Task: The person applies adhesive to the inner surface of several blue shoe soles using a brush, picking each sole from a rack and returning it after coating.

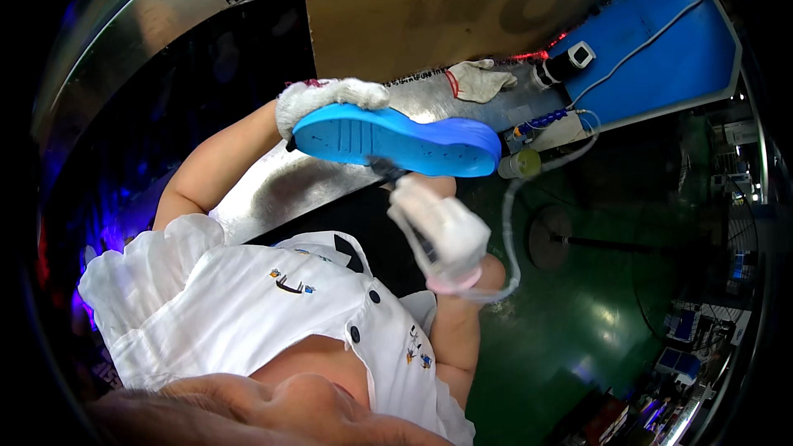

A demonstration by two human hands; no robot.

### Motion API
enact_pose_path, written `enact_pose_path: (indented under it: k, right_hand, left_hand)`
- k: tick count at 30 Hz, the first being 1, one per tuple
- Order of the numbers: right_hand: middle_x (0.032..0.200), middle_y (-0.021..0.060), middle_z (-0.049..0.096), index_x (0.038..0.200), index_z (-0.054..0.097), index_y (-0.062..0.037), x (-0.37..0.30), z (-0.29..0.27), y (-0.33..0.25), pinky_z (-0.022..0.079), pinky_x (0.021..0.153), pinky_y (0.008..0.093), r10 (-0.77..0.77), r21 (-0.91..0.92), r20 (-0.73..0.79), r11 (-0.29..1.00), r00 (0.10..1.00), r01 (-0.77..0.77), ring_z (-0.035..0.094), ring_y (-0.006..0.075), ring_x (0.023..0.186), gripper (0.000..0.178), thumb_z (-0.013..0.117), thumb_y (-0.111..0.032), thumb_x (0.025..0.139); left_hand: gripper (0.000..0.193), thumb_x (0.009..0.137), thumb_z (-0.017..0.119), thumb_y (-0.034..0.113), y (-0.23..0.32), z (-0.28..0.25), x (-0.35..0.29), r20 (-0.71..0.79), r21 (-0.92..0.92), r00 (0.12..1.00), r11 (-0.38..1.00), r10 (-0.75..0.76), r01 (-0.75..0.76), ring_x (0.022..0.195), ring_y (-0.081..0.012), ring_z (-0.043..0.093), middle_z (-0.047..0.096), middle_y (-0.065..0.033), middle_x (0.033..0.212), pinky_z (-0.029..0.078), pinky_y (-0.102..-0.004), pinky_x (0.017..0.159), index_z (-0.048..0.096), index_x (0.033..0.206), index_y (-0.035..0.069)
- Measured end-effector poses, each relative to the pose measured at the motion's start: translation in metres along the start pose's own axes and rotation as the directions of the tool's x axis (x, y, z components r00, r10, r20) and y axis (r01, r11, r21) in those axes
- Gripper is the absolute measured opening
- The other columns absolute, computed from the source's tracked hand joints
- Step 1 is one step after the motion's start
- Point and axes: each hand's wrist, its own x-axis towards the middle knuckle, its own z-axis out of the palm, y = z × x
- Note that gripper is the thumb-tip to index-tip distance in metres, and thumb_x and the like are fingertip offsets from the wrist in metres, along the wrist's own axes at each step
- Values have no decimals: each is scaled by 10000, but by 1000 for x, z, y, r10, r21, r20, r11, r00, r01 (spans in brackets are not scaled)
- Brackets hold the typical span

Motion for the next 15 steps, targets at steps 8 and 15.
enact_pose_path:
  k: [8, 15]
  right_hand:
    - [1015, 127, 729, 959, 721, -53, -1, -11, 9, 513, 614, 295, 5, -127, -84, 992, 996, -15, 662, 238, 681, 294, 798, -6, 680]
    - [888, 94, 714, 911, 700, -54, 12, 27, 6, 512, 658, 336, 195, 102, -339, 980, 920, -170, 635, 236, 711, 278, 788, 28, 660]
  left_hand:
    - [584, 884, 566, 544, 78, 29, -5, 43, -456, 940, 831, -337, 319, 904, -273, 707, 645, -187, 1120, 605, -344, 734, 580, 1263, 100]
    - [632, 915, 523, 617, 48, 108, -9, -81, -884, 987, 467, -136, -8, 1043, -274, 653, 637, -142, 1161, 540, -352, 927, 546, 1257, 86]
